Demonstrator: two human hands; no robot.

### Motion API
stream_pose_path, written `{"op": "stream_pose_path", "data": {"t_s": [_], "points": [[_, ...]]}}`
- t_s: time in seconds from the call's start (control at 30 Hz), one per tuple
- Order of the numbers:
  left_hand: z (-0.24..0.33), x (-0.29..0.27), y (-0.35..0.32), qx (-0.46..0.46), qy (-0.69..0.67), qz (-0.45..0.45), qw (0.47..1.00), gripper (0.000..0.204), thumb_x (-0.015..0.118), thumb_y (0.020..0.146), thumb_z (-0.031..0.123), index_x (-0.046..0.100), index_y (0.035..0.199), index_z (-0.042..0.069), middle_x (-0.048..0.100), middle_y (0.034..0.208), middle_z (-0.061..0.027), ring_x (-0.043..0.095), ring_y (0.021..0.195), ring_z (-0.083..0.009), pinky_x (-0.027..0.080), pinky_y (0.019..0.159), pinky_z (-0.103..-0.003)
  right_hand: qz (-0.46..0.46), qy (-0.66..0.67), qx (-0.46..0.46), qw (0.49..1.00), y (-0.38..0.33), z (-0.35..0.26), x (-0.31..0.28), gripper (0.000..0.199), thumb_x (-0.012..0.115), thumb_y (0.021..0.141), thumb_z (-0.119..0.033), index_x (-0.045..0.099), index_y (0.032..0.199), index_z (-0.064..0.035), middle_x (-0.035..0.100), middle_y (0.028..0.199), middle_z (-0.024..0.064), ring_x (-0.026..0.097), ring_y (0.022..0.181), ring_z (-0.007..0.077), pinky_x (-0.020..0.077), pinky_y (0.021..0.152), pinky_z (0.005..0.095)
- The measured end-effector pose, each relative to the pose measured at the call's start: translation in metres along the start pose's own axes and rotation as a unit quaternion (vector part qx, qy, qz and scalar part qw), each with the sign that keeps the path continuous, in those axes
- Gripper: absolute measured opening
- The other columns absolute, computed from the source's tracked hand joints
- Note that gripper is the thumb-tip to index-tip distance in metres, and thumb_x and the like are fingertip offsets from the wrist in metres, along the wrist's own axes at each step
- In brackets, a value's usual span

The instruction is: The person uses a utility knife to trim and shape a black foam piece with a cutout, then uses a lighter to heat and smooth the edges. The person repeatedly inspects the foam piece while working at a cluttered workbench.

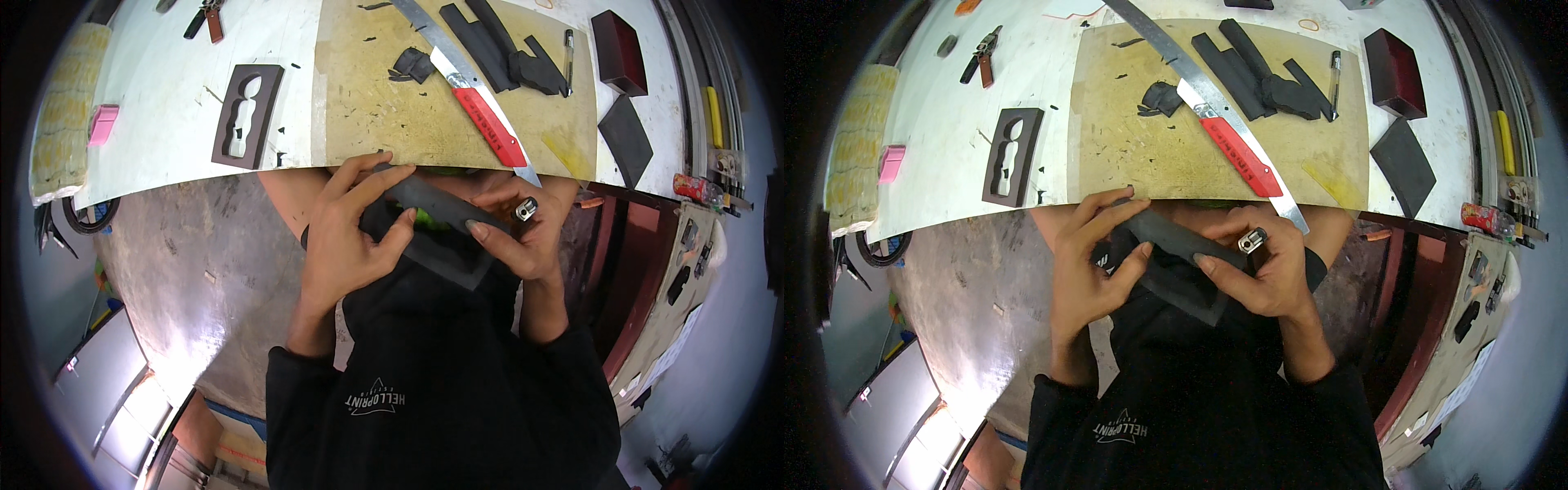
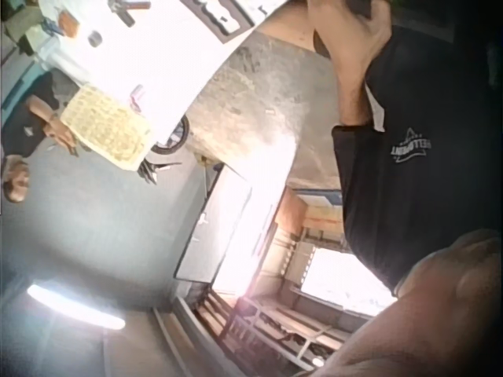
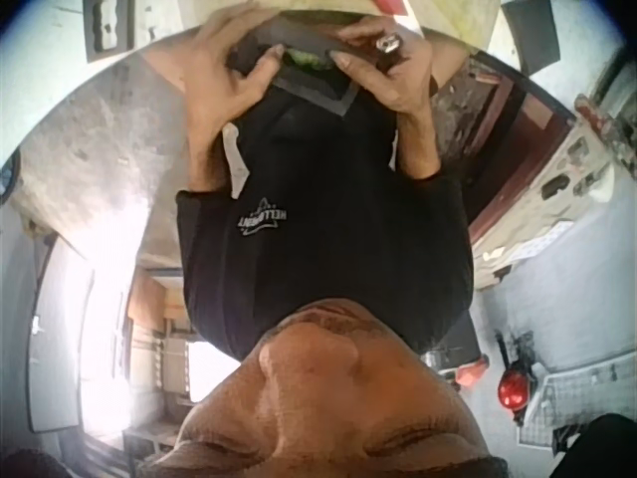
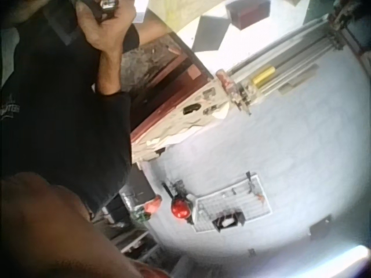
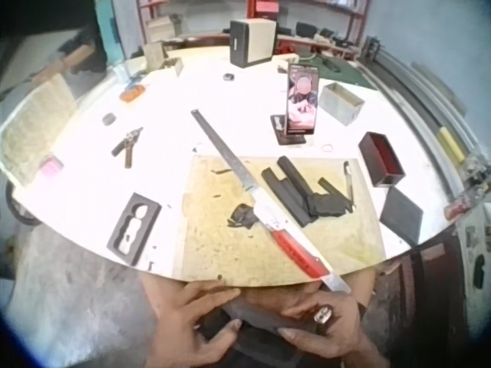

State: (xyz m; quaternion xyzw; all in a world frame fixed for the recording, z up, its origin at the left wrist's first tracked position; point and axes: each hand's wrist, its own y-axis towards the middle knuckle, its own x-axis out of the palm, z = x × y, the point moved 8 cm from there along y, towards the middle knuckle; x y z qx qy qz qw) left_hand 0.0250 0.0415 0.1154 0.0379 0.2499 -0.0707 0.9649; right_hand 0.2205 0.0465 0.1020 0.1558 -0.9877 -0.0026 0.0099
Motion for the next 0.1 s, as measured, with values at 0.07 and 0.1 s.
{"op": "stream_pose_path", "data": {"t_s": [0.07, 0.1], "points": [[-0.0044, -0.0012, -0.0017, -0.005, -0.045, 0.005, 0.999, 0.05, 0.073, 0.07, 0.004, 0.065, 0.119, 0.007, 0.058, 0.125, -0.0167, 0.063, 0.105, -0.0284, 0.048, 0.086, -0.027, 0.005, 0.007, 0.009, 1.0, -0.0014, 0.0021, 0.0011, 0.025, 0.075, 0.074, 0.0, 0.065, 0.097, 0.0043, 0.067, 0.088, 0.01, 0.063, 0.078, 0.0116, 0.0485, 0.071, 0.0225], [-0.0079, -0.0007, -0.0015, -0.011, -0.076, 0.002, 0.997, 0.053, 0.072, 0.069, 0.004, 0.065, 0.122, 0.008, 0.057, 0.127, -0.0173, 0.061, 0.109, -0.0306, 0.046, 0.092, -0.027, 0.01, 0.022, 0.024, 0.999, -0.0034, 0.0044, 0.0023, 0.026, 0.075, 0.075, -0.001, 0.065, 0.098, 0.0044, 0.068, 0.088, 0.0106, 0.064, 0.08, 0.0122, 0.0495, 0.073, 0.0232]]}}
